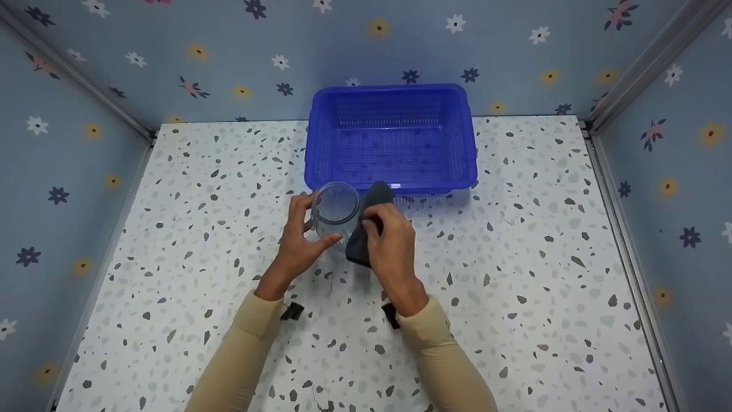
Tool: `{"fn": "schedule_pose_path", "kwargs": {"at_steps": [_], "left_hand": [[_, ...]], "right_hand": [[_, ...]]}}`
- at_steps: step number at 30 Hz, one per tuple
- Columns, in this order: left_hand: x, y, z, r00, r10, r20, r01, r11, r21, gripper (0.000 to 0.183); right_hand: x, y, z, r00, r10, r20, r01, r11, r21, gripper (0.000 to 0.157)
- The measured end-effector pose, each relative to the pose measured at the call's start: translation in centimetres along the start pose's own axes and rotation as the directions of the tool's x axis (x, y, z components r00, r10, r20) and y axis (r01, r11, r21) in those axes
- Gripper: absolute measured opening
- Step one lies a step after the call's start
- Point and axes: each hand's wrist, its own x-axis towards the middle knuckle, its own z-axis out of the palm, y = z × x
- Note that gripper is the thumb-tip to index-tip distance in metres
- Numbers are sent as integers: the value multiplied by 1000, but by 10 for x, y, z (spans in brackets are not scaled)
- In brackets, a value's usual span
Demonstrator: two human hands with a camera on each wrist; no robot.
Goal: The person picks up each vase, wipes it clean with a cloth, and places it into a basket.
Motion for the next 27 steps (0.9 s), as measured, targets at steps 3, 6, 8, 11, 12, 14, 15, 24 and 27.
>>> {"fn": "schedule_pose_path", "kwargs": {"at_steps": [3, 6, 8, 11, 12, 14, 15, 24, 27], "left_hand": [[0, 0, 1, 1000, -8, 2, 8, 1000, -3, 88], [0, 0, 2, 1000, -15, 1, 15, 1000, -2, 88], [1, 0, 2, 1000, -17, -5, 17, 1000, 0, 88], [1, 0, 2, 1000, -18, -10, 18, 1000, 6, 88], [1, 0, 1, 1000, -18, -11, 18, 1000, 8, 88], [1, 0, 1, 1000, -19, -9, 20, 1000, 9, 89], [0, 0, 1, 1000, -18, -8, 18, 1000, 9, 89], [0, -2, 0, 1000, -12, -7, 12, 1000, -17, 86], [0, -2, 1, 1000, -13, -7, 13, 1000, -16, 87]], "right_hand": [[3, -6, -1, 999, -32, -17, 32, 999, -22, 8], [3, -8, 0, 999, -23, -23, 23, 999, -26, 8], [3, -8, 0, 1000, -13, -23, 13, 1000, -21, 8], [2, -6, 1, 1000, -12, -19, 12, 1000, -19, 8], [2, -5, 1, 1000, -12, -18, 12, 1000, -19, 8], [1, -2, 2, 1000, -12, -18, 11, 1000, -24, 8], [-1, 0, 2, 1000, -10, -18, 9, 1000, -28, 9], [-16, 36, 15, 997, 70, 26, -71, 997, 22, 10], [-21, 50, 23, 995, 93, 43, -93, 996, 10, 10]]}}
